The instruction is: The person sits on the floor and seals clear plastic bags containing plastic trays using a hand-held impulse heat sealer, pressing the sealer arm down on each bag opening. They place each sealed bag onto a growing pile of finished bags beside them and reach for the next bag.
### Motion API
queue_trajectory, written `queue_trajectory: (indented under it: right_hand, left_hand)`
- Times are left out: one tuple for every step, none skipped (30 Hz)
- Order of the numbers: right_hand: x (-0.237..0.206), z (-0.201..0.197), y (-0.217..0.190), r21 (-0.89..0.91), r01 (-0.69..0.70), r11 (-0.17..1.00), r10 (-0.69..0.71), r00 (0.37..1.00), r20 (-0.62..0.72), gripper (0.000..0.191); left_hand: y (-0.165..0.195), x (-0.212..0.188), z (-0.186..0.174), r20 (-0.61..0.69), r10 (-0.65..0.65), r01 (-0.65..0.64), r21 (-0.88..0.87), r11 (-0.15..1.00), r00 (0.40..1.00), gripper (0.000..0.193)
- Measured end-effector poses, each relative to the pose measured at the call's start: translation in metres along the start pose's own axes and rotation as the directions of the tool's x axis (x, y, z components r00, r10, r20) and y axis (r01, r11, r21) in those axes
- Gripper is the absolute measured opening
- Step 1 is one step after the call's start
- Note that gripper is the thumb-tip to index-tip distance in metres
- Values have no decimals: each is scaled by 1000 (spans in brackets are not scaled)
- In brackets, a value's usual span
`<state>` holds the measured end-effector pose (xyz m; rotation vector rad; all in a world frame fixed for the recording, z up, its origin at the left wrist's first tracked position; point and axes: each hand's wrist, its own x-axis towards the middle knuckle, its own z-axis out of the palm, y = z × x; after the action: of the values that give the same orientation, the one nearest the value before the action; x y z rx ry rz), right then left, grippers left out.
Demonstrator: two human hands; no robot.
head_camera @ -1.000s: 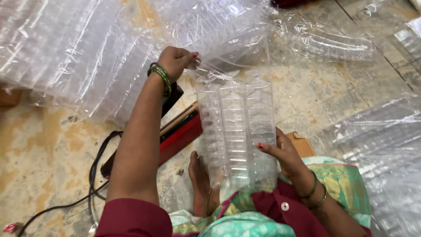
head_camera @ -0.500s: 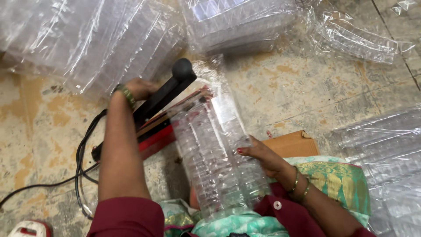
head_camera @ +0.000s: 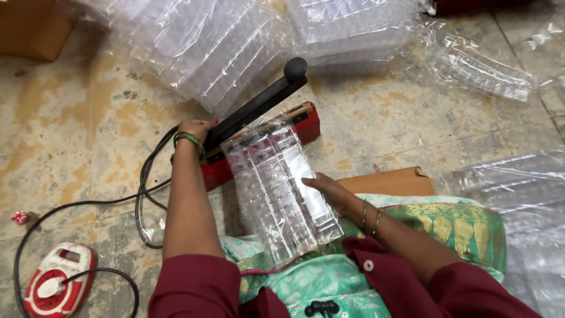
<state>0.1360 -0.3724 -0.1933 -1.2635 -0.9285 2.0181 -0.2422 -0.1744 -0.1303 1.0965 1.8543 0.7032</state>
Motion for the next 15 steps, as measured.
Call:
queue_trajectory:
  right_hand:
    - [0, -8, 1, -58, -62, 996, 59, 997, -40, 64]
    - [1, -18, -1, -116, -123, 986, 114, 990, -83, 64]
    - [3, -27, -7, -224, -22, 974, -11, 989, -145, 58]
    - [4, -34, -16, -333, 69, 941, -139, 972, -191, 52]
    - [9, -41, -33, -425, 147, 893, -294, 906, -303, 47]
    - [17, -49, -59, -524, 202, 827, -444, 807, -390, 43]
    - [25, -56, -91, -556, 443, 703, -678, 653, -337, 35]
    - [37, -57, -124, -403, 485, 776, -630, 602, -490, 34]
    - [44, -57, -158, -428, 618, 659, -752, 529, -394, 39]
    - [55, -52, -190, -629, 568, 530, -844, 428, -325, 44]
    - [71, -42, -222, -661, 557, 503, -852, 449, -270, 44]
    - [88, -28, -249, -690, 548, 473, -857, 468, -216, 45]
    - [101, -14, -265, -687, 457, 565, -772, 586, -246, 47]
    - [115, -2, -277, -681, 352, 642, -669, 691, -274, 49]
    - [126, 5, -285, -673, 234, 702, -548, 781, -300, 52]
  left_hand:
    - [0, -1, 3, -14, 29, -29, -39, 999, 999, 27]
    - [0, -1, 6, -31, 59, -62, -82, 995, 998, 25]
    - [2, -2, 8, -50, 89, -94, -124, 988, 995, 22]
    - [4, -2, 10, -39, 61, -66, -154, 986, 997, 22]
    - [6, -2, 11, -24, 31, -35, -181, 983, 999, 22]
    - [8, -2, 13, -9, -1, -1, -209, 978, 1000, 22]
    - [10, -3, 14, 19, -12, 16, -228, 974, 1000, 24]
    - [13, -4, 14, 44, -25, 35, -244, 969, 999, 26]
    - [16, -6, 14, 65, -35, 51, -258, 965, 997, 28]
    - [17, -9, 13, 19, -15, 18, -143, 990, 1000, 30]
    - [19, -12, 13, -23, 9, -10, -22, 1000, 1000, 33]
    - [21, -15, 12, -61, 42, -35, 102, 994, 997, 35]
    - [23, -17, 12, -75, 48, -39, 123, 992, 996, 37]
    - [24, -19, 10, -89, 53, -40, 144, 989, 995, 38]
    - [25, -22, 10, -101, 53, -36, 163, 986, 993, 39]
